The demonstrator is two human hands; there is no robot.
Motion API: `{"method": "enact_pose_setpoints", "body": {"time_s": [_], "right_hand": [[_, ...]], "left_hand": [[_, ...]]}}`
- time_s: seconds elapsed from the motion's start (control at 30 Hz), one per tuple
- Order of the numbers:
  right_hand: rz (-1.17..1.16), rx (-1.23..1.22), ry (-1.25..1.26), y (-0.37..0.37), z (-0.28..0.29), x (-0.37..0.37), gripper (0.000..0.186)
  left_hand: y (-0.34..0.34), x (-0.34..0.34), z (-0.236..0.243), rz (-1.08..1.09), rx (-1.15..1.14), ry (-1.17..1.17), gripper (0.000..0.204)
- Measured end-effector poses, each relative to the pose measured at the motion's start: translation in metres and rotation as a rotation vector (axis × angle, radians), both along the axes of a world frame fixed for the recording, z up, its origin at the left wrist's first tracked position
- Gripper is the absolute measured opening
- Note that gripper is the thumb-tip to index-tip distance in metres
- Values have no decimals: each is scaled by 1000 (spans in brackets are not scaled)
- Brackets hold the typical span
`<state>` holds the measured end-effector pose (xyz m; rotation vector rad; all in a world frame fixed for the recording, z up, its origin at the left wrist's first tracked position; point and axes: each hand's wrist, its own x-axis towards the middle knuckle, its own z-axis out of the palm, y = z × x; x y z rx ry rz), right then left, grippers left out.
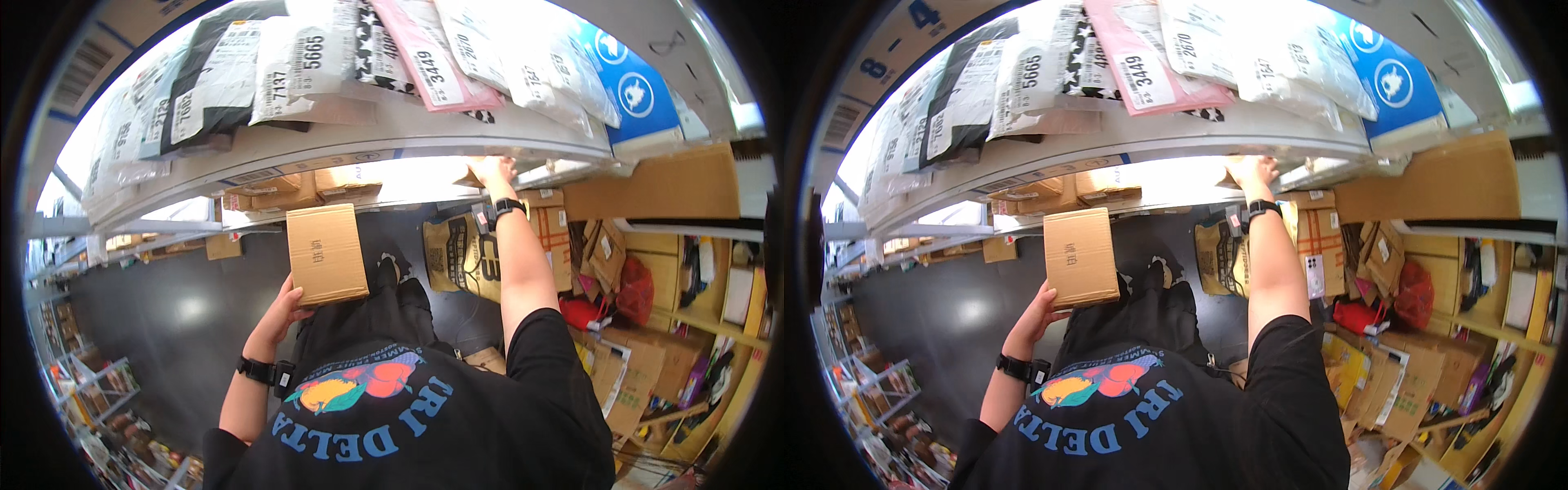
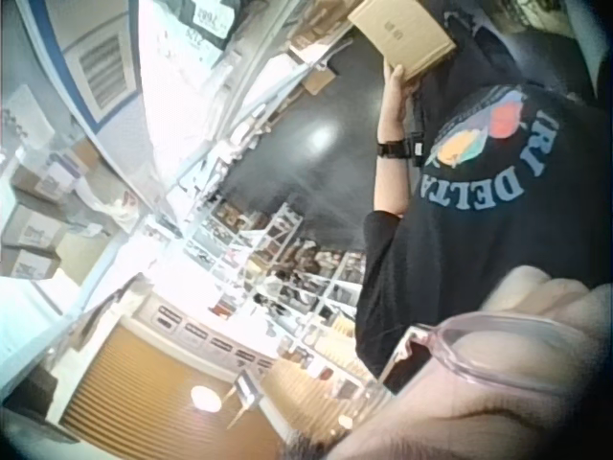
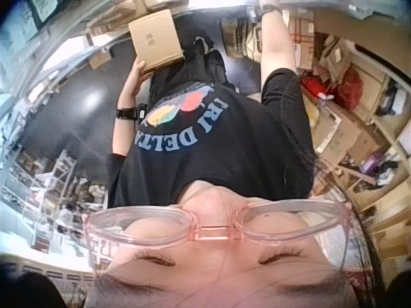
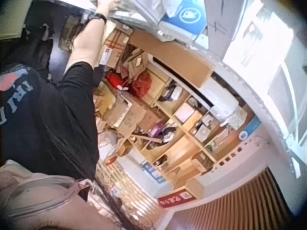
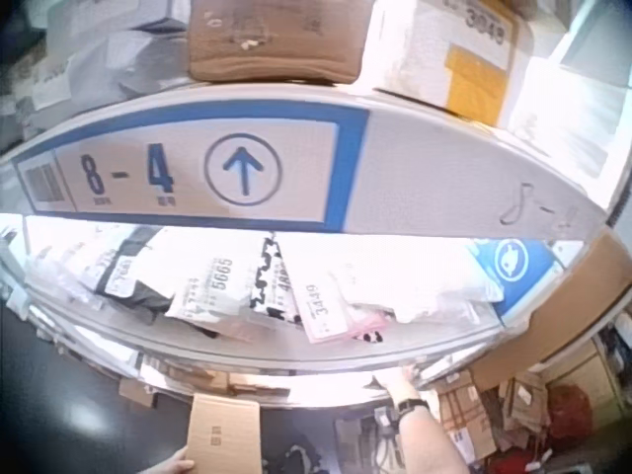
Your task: Organize and sort small packages and boxes on warehouse shelves.
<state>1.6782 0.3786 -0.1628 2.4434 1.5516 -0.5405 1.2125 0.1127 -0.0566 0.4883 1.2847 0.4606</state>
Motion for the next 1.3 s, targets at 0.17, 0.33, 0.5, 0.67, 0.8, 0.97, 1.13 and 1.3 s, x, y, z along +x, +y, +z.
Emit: {"method": "enact_pose_setpoints", "body": {"time_s": [0.17, 0.33, 0.5, 0.67, 0.8, 0.97, 1.13, 1.3], "right_hand": [[-46, 29, 41, -18, -25, 11, 81], [18, 88, 13, -29, -45, 3, 83], [526, 216, 117, 7, -59, -10, 49], [848, 534, 604, -11, -17, -189, 36], [757, 469, 509, -56, 104, -354, 57], [608, 379, 529, -26, 113, -467, 68], [555, 185, 535, -13, 107, -490, 75], [500, 255, 501, 9, 92, -477, 69]], "left_hand": [[6, 21, 12, -24, 1, 13, 76], [-1, 25, 17, -34, 18, 12, 79], [-13, 4, 12, -18, 36, 6, 81], [-50, -60, 23, 68, 15, 84, 79], [-86, -106, 38, 263, 14, 189, 75], [-107, -141, 17, 464, 93, 191, 74], [-102, -169, 31, 567, 174, 144, 75], [-43, -209, 43, 523, 277, 210, 72]]}}
